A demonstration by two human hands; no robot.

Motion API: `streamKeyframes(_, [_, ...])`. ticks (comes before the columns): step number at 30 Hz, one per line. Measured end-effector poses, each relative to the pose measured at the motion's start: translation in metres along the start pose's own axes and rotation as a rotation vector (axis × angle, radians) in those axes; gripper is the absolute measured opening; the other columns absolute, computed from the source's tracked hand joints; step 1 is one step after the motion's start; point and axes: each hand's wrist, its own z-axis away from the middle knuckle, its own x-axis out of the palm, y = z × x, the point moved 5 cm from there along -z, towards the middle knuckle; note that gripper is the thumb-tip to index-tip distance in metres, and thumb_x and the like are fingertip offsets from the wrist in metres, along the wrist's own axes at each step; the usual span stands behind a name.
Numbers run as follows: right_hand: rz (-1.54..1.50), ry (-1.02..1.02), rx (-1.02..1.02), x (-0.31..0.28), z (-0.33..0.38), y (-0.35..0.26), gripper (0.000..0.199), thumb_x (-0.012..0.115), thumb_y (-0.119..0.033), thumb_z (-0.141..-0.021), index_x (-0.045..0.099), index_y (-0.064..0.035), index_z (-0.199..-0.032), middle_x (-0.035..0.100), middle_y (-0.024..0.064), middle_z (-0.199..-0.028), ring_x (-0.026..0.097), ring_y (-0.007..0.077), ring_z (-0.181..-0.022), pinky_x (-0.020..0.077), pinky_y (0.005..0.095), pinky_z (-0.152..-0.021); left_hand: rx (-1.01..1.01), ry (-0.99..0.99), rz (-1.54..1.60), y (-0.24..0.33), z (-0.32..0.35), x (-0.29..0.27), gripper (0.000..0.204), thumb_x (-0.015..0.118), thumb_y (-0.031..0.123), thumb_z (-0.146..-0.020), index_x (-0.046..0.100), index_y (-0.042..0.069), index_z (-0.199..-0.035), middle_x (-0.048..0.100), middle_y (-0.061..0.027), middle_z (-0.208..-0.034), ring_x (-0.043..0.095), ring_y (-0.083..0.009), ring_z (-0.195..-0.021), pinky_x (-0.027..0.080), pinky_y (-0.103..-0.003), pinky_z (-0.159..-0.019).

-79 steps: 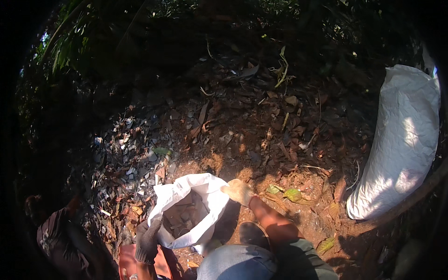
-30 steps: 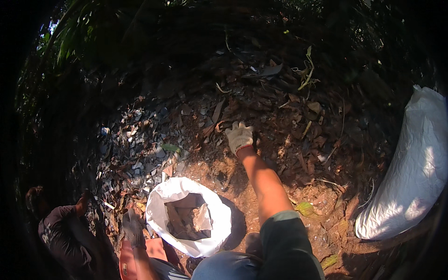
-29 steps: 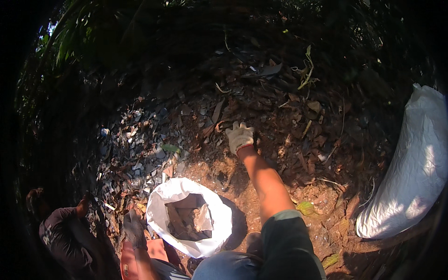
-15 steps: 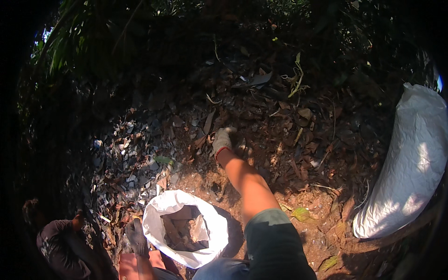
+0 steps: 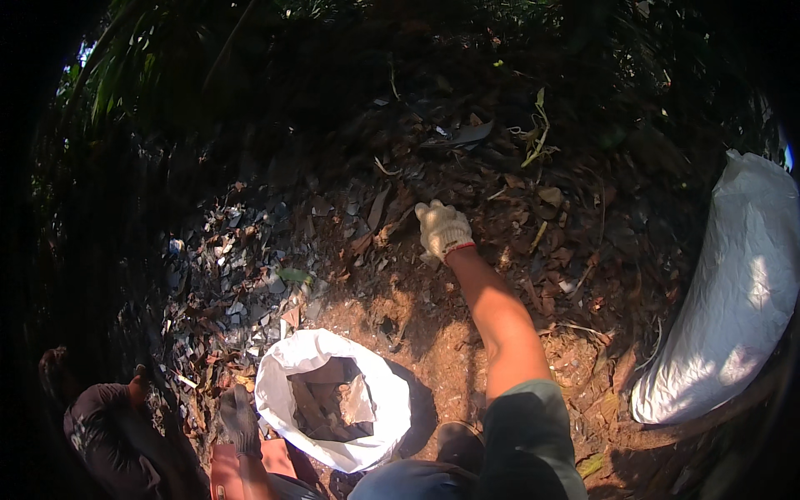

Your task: The person sits on the ground and uses gloved hands to pick up debris and place it into a white bag. A second person is visible nearby also collecting debris.

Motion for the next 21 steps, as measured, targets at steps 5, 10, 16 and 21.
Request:
streamKeyframes(5, [-0.138,-0.086,0.334,0.004,-0.004,0.071,0.032,0.061,-0.022,-0.095,0.060,-0.0056,-0.122,0.069,0.0197,-0.114,0.069,0.0383,-0.106,0.0574,0.0478,-0.089,0.154,0.037,-0.178,-0.016,-0.005,0.000,0.040,0.062,0.036,-0.101,0.066,-0.003,-0.097,0.066,-0.0134,-0.083,0.064,-0.0242,-0.080,0.051,-0.040,-0.076])
streamKeyframes(10, [-0.523,-0.127,0.329,-0.029,0.043,0.063,0.037,0.072,-0.029,-0.085,0.070,-0.0058,-0.113,0.073,0.0171,-0.111,0.070,0.0314,-0.103,0.0569,0.0426,-0.090,0.188,-0.035,-0.159,-0.024,-0.005,0.013,0.039,0.063,0.035,-0.101,0.070,-0.004,-0.106,0.073,-0.0158,-0.095,0.066,-0.0239,-0.085,0.053,-0.040,-0.081])
streamKeyframes(16, [-1.140,-0.312,0.236,-0.037,0.098,-0.011,0.030,0.075,-0.026,-0.088,0.069,0.0005,-0.100,0.070,0.0099,-0.090,0.069,0.0205,-0.086,0.0568,0.0391,-0.078,0.194,-0.271,0.071,0.020,0.011,0.024,0.030,0.058,0.023,-0.103,0.070,-0.004,-0.107,0.071,-0.0137,-0.096,0.065,-0.0213,-0.090,0.051,-0.036,-0.082])
streamKeyframes(21, [-0.729,-0.578,-0.241,-0.014,0.111,-0.097,0.045,0.067,-0.046,-0.091,0.071,-0.0084,-0.116,0.071,0.0171,-0.119,0.066,0.0322,-0.115,0.0511,0.0403,-0.099,0.092,-0.403,0.306,0.029,0.027,0.024,0.036,0.076,0.010,-0.085,0.065,-0.002,-0.117,0.071,-0.0080,-0.100,0.067,-0.0145,-0.090,0.055,-0.031,-0.078])
